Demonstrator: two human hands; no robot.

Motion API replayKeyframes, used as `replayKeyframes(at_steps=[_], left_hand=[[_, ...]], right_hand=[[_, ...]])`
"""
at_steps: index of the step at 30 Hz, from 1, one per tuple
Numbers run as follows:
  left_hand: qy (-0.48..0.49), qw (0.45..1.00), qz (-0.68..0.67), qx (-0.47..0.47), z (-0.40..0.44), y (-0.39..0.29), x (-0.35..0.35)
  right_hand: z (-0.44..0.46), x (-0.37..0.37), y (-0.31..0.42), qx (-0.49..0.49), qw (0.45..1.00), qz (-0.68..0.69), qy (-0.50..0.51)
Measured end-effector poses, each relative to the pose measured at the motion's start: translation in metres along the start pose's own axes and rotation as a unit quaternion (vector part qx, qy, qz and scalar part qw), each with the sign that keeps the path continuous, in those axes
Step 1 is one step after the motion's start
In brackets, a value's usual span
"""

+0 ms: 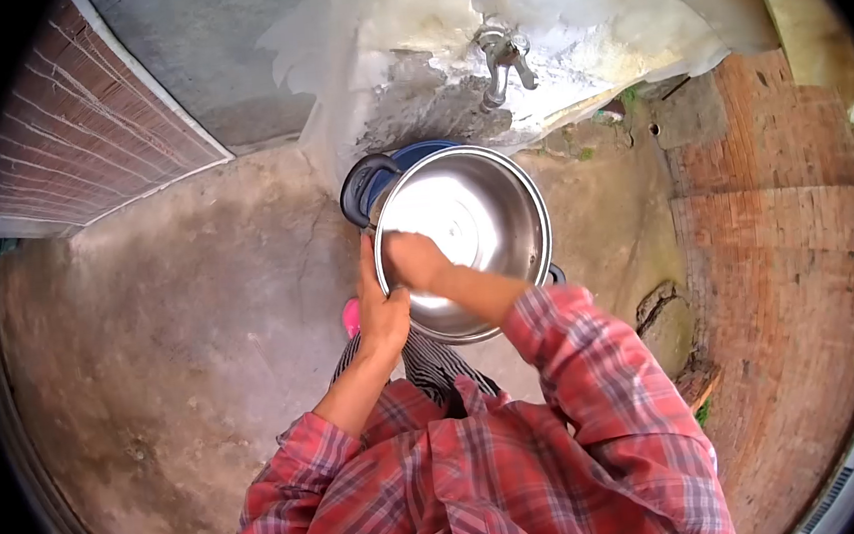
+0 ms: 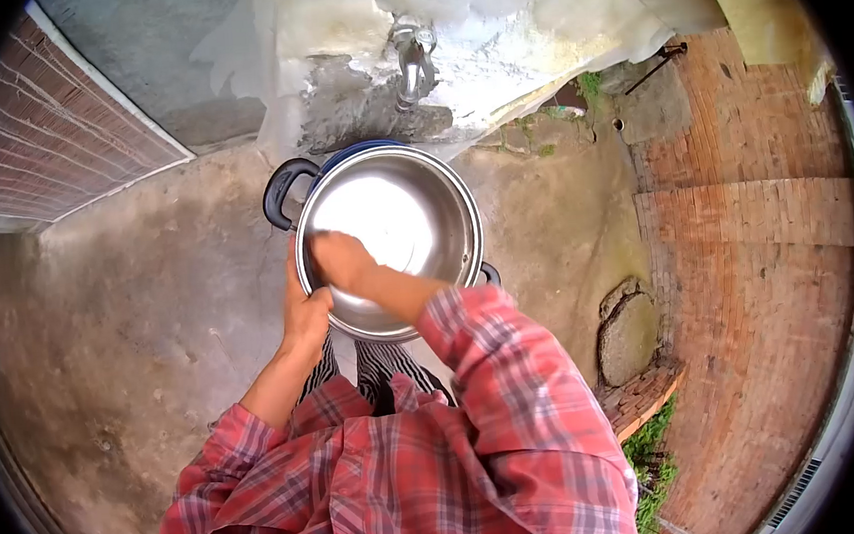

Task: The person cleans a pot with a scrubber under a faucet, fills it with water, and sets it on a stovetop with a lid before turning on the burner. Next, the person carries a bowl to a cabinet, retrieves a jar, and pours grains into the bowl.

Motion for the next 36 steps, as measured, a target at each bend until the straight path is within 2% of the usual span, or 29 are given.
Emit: replayKeyframes(at_steps=[1,2,3,4,5,6,7,8,9,10,11,13,15,17,19,20,21,23,24,25,26,27,29,31,32,33,34,35,36], left_hand=[[0.011,1.0,0.021,0.016,-0.009,0.003,0.0],[0.0,1.0,0.019,-0.022,-0.016,0.0,0.002],[0.002,1.0,-0.015,0.003,0.009,-0.013,-0.014],[-0.004,0.998,-0.052,-0.015,0.001,-0.023,-0.009],[-0.012,0.995,-0.092,-0.026,-0.003,-0.034,-0.004],[-0.033,0.997,-0.057,-0.036,-0.001,-0.032,-0.001],[-0.029,0.997,-0.06,-0.037,0.001,-0.033,0.001],[-0.033,0.996,-0.064,-0.047,0.001,-0.037,0.002],[-0.038,0.995,-0.066,-0.057,0.002,-0.038,0.001],[-0.026,0.997,-0.049,-0.049,-0.001,-0.038,-0.001],[-0.033,0.997,-0.044,-0.049,0.001,-0.036,-0.008],[0.01,0.999,-0.018,0.033,0.005,-0.029,-0.014],[0.018,0.999,-0.033,0.015,0.006,-0.024,-0.01],[0.011,0.997,0.082,0.002,0.006,-0.011,-0.005],[0.003,0.997,0.072,-0.021,0.005,-0.021,-0.003],[0.012,0.999,0.019,-0.047,0.005,-0.031,-0.004],[0.022,0.996,-0.035,-0.073,0.004,-0.04,-0.004],[0.025,0.996,-0.046,-0.067,0.008,-0.049,-0.006],[0.006,0.996,-0.08,-0.029,0.013,-0.048,-0.005],[-0.015,0.993,-0.114,0.008,0.017,-0.048,-0.004],[-0.025,0.995,-0.098,0.006,0.017,-0.052,-0.001],[-0.027,0.995,-0.099,0.006,0.019,-0.047,-0.002],[-0.037,0.993,-0.098,0.045,0.028,-0.028,-0.013],[-0.022,0.998,-0.054,0.004,0.024,-0.026,-0.032],[-0.008,0.997,-0.048,-0.052,0.018,-0.035,-0.029],[0.01,0.993,-0.041,-0.106,0.015,-0.039,-0.025],[0.026,0.995,-0.028,-0.088,0.016,-0.02,-0.026],[0.019,0.988,0.023,-0.152,0.014,-0.013,-0.022],[0.006,0.982,0.025,-0.188,0.005,-0.03,-0.011]], right_hand=[[0.004,-0.033,0.005,-0.014,0.995,-0.003,0.102],[0.011,-0.058,-0.015,-0.096,0.977,-0.156,0.108],[0.015,-0.062,-0.042,-0.089,0.974,-0.191,0.082],[0.018,-0.061,-0.07,-0.08,0.969,-0.227,0.057],[-0.012,-0.048,-0.082,-0.076,0.959,-0.252,0.107],[-0.051,-0.046,-0.078,-0.089,0.939,-0.304,0.136],[-0.071,-0.038,-0.065,-0.121,0.919,-0.273,0.258],[-0.084,-0.047,-0.038,-0.058,0.928,-0.136,0.341],[-0.09,-0.048,-0.014,-0.083,0.956,-0.016,0.282],[-0.084,-0.052,0.003,-0.074,0.954,0.003,0.292],[-0.081,-0.026,-0.007,-0.1,0.956,-0.028,0.275],[-0.065,-0.028,-0.055,-0.121,0.942,-0.257,0.18],[-0.017,-0.038,-0.087,-0.226,0.897,-0.38,-0.021],[0.019,-0.051,-0.075,-0.334,0.859,-0.381,-0.067],[0.028,-0.068,-0.049,-0.39,0.85,-0.314,-0.164],[0.027,-0.072,-0.055,-0.374,0.852,-0.321,-0.177],[0.019,-0.077,-0.068,-0.349,0.869,-0.345,-0.069],[-0.013,-0.064,-0.087,-0.205,0.906,-0.368,0.042],[-0.024,-0.069,-0.071,-0.205,0.904,-0.374,0.043],[-0.034,-0.071,-0.044,-0.135,0.939,-0.259,0.181],[-0.046,-0.069,-0.015,-0.058,0.939,-0.129,0.314],[-0.05,-0.066,0.002,0.019,0.901,0.005,0.433],[-0.042,-0.05,0.016,-0.021,0.9,0.204,0.384],[-0.049,-0.071,-0.016,-0.018,0.917,0.048,0.395],[-0.045,-0.066,-0.046,-0.117,0.944,-0.119,0.285],[-0.026,-0.064,-0.064,-0.214,0.93,-0.224,0.196],[-0.009,-0.062,-0.082,-0.286,0.895,-0.333,0.082],[0.013,-0.061,-0.076,-0.368,0.852,-0.372,0.001],[0.022,-0.065,-0.056,-0.406,0.843,-0.343,-0.08]])
Point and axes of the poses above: each hand's wrist, its own z-axis towards the middle knuckle, its own x-axis out of the palm, y = z × x, the point moved 2 cm from there along z, towards the middle knuckle, and after that the axes turned 13 degrees about -z, right-handed, at the moved point
